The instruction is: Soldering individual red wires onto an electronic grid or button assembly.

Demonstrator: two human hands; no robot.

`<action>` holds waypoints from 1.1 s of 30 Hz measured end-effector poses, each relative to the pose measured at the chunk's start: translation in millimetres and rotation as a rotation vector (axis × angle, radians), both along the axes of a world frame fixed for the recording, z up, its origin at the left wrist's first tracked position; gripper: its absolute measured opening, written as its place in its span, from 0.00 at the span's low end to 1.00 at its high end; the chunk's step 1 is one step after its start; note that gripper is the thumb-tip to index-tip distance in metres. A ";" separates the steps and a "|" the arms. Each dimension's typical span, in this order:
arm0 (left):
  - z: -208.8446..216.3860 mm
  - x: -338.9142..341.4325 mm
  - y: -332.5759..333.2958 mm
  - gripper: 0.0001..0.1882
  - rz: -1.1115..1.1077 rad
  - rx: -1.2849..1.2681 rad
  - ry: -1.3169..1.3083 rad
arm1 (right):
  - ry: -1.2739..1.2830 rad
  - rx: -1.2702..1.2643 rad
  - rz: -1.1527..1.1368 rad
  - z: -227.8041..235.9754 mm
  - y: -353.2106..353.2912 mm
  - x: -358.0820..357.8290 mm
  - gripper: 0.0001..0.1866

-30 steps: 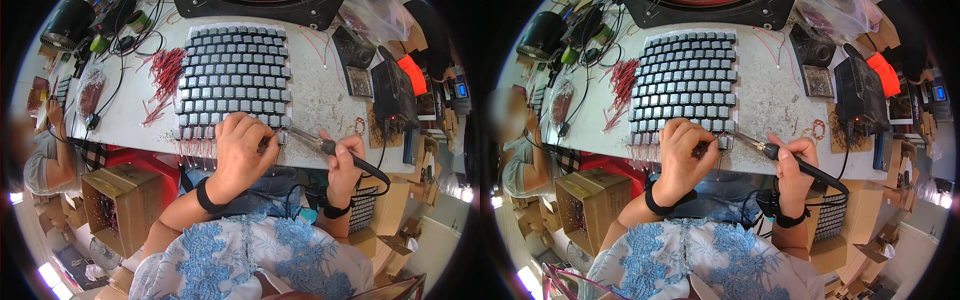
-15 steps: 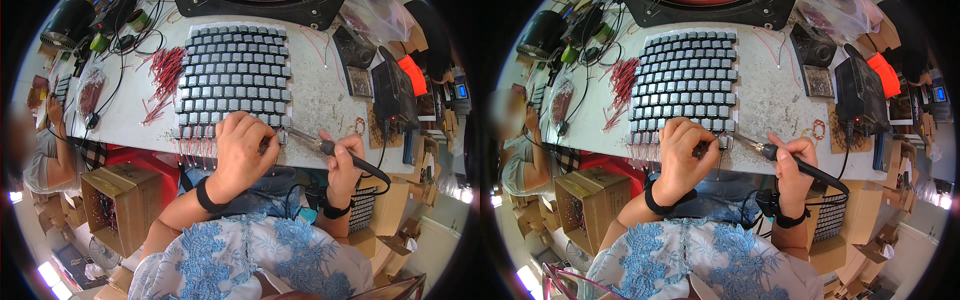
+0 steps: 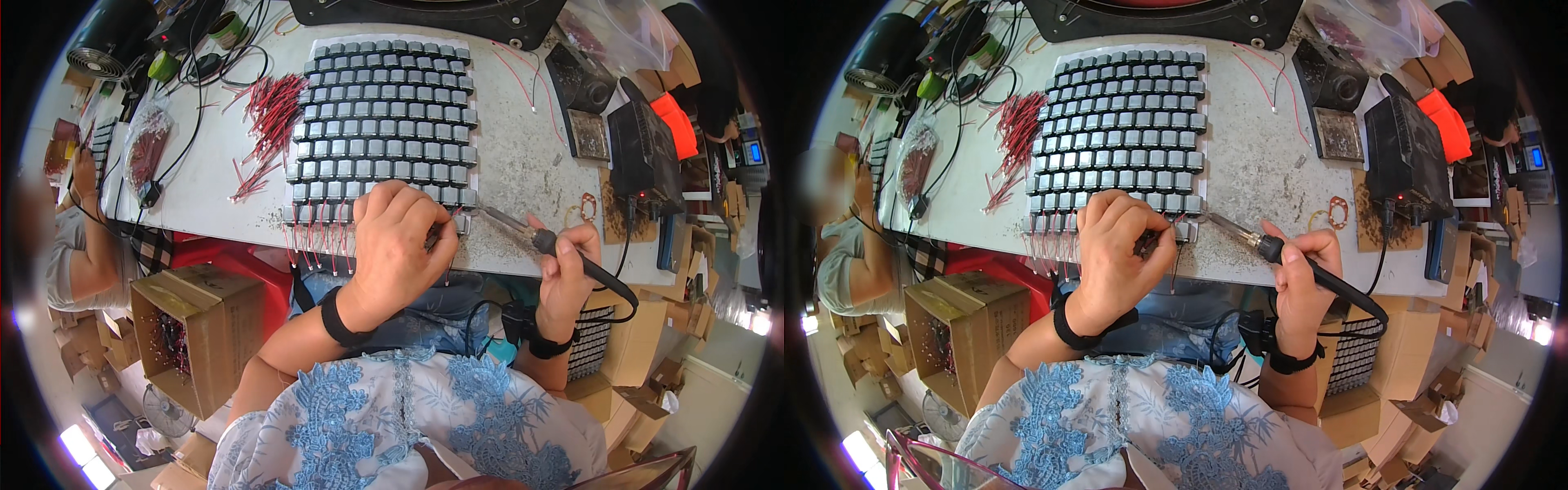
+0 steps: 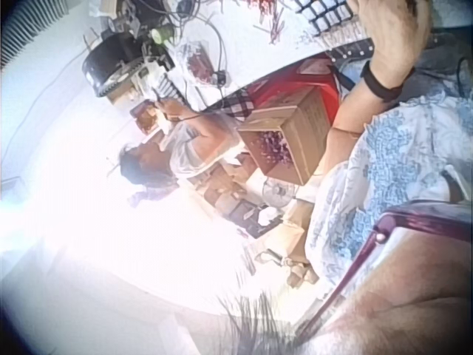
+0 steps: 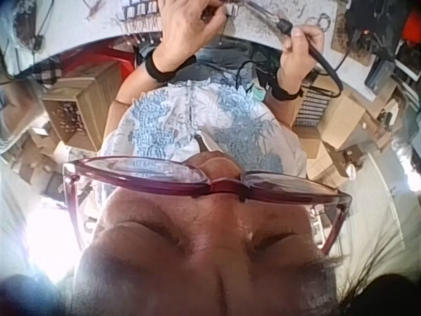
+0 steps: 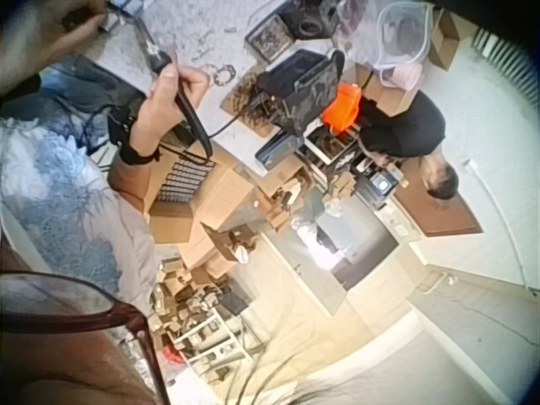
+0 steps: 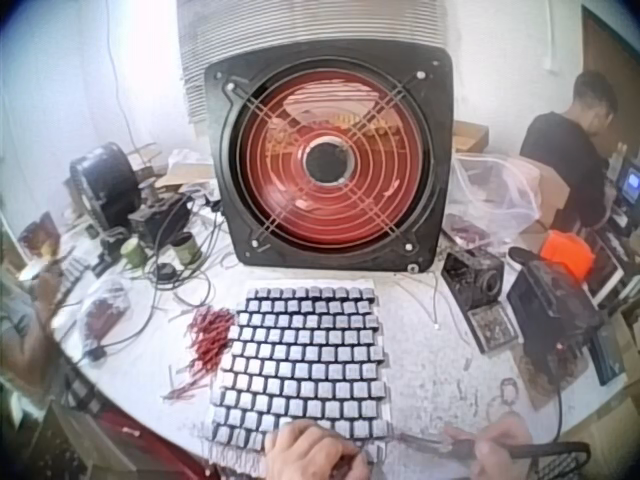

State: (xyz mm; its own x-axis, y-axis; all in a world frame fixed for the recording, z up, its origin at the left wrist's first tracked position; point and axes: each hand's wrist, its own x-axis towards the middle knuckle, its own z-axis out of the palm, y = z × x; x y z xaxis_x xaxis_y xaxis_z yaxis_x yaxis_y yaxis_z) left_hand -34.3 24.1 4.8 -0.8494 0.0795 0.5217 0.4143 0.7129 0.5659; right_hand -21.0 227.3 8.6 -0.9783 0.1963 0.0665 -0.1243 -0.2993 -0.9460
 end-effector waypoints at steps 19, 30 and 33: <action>2.9 -3.3 4.9 0.09 -0.110 0.021 0.010 | -0.017 0.003 -0.018 -2.4 2.9 -0.1 0.05; 4.7 -3.2 4.2 0.09 -0.112 0.005 -0.005 | -0.021 0.066 -0.012 -0.7 0.1 -0.8 0.05; 5.6 -3.5 3.9 0.08 -0.116 0.002 -0.009 | -0.023 0.117 -0.001 -0.4 1.0 -0.9 0.05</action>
State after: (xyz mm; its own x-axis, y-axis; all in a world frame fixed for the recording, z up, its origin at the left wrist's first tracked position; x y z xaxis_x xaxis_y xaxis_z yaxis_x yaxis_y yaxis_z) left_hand -37.7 28.0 10.5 -0.8392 0.1765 0.5143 0.4889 0.6591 0.5715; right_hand -21.9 228.2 8.2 -0.9796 0.1894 0.0665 -0.1024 -0.1865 -0.9771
